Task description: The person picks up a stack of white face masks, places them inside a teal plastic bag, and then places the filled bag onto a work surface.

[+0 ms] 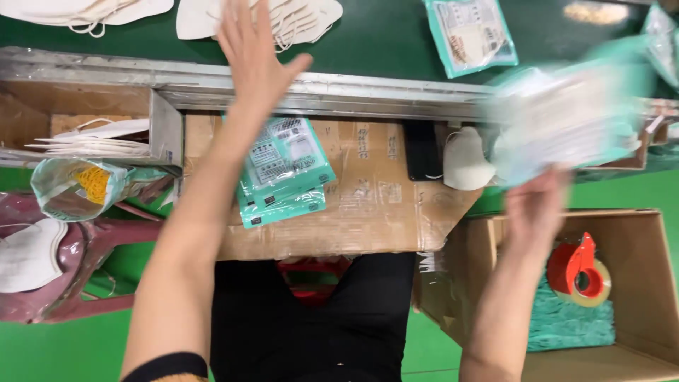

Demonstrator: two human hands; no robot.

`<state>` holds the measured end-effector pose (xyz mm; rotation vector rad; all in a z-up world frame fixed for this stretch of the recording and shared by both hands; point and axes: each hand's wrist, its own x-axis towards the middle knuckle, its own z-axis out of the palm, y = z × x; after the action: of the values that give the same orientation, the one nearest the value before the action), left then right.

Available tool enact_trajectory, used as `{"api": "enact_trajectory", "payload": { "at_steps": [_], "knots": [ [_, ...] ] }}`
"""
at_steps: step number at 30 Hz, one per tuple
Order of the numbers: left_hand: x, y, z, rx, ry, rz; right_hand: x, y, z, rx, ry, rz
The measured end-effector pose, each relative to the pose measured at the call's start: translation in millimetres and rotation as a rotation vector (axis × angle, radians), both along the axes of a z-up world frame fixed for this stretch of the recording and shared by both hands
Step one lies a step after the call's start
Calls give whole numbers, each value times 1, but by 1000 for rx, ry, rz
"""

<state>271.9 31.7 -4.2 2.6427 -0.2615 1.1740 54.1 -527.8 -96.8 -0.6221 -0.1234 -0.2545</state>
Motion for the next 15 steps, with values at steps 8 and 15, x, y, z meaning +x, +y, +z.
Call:
{"api": "enact_trajectory", "payload": {
  "at_steps": [8, 15],
  "knots": [
    [94, -10, -38, 169, 265, -68, 10, 176, 97, -739, 203, -113],
    [-121, -100, -4, 127, 227, -958, -1, 255, 132, -1300, -157, -405]
  ]
}}
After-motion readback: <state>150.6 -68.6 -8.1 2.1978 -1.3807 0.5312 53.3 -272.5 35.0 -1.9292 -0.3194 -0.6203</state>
